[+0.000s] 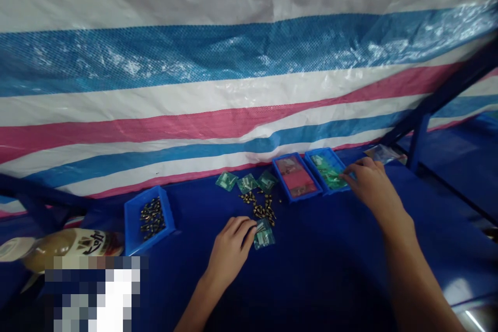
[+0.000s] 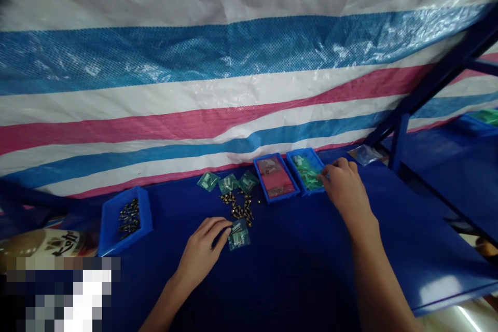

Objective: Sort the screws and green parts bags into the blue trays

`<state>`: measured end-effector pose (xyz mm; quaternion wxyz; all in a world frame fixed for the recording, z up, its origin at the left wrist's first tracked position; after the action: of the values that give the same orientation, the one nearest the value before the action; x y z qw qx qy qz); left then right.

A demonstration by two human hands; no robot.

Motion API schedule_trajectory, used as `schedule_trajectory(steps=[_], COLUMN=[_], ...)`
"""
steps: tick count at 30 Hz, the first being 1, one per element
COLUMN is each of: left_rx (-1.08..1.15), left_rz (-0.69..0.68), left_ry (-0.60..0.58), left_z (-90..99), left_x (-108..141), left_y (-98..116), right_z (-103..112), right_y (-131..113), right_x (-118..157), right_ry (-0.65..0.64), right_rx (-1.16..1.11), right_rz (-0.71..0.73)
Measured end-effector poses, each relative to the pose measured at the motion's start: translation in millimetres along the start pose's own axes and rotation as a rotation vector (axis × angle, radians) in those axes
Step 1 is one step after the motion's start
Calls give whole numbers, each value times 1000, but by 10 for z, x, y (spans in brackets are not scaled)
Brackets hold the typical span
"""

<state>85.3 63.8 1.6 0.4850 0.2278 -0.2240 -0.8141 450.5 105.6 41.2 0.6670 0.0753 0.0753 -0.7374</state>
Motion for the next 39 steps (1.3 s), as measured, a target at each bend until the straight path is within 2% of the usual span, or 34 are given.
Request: schedule_trajectory(steps=[4,11,14,17,20,23,24,26,28,30,33,39], left_rx=[-14,-14,-9,-21,-60,-93,-92,-76,-47,-15,44,282], left_rz=[-7,-2,1,2,48,124,143,171,194,215,230,305], left_ry=[10,3,7,9,-9,-40,-54,-78,-93,-104,-137,-216], left_z=[18,12,19,24,-7,-61,-80,-110,-121,-118,-115,-117], left_x=[-4,-5,-5,-3,-5,-6,-5,-4,-5,-7,-5,13], left_y=[9,0,-3,2,-34,-98,-112,-127,-130,-133,-131,-159], right_z=[-103,-113,-37,149,378,528,534,436,269,121,-42,-119], right_y=[-22,-6,35,-21,-320,-899,-1126,-1548,-1890,-2054,-2138,-2367], right_x=[116,58,26,-13,-35,35,85,203,348,465,566,720], right_ry=[35,70,104,178,264,314,303,191,50,-15,-76,-216], right_rx=[35,15,-18,-63,-138,-293,-447,-695,-792,-802,-800,-830], right_rz=[-37,0,13,27,76,201,272,378,474,516,553,665])
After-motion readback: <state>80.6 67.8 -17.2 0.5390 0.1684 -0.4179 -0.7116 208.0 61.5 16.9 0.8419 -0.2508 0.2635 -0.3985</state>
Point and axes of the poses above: each hand's wrist, its own x-axis away from the middle knuckle, its own z-axis out of the back of the hand, y = z × x, the point moved 9 cm from there along -x, towards the middle knuckle, and after that the axes turned 5 degrees about z, right-handed, at the moved point
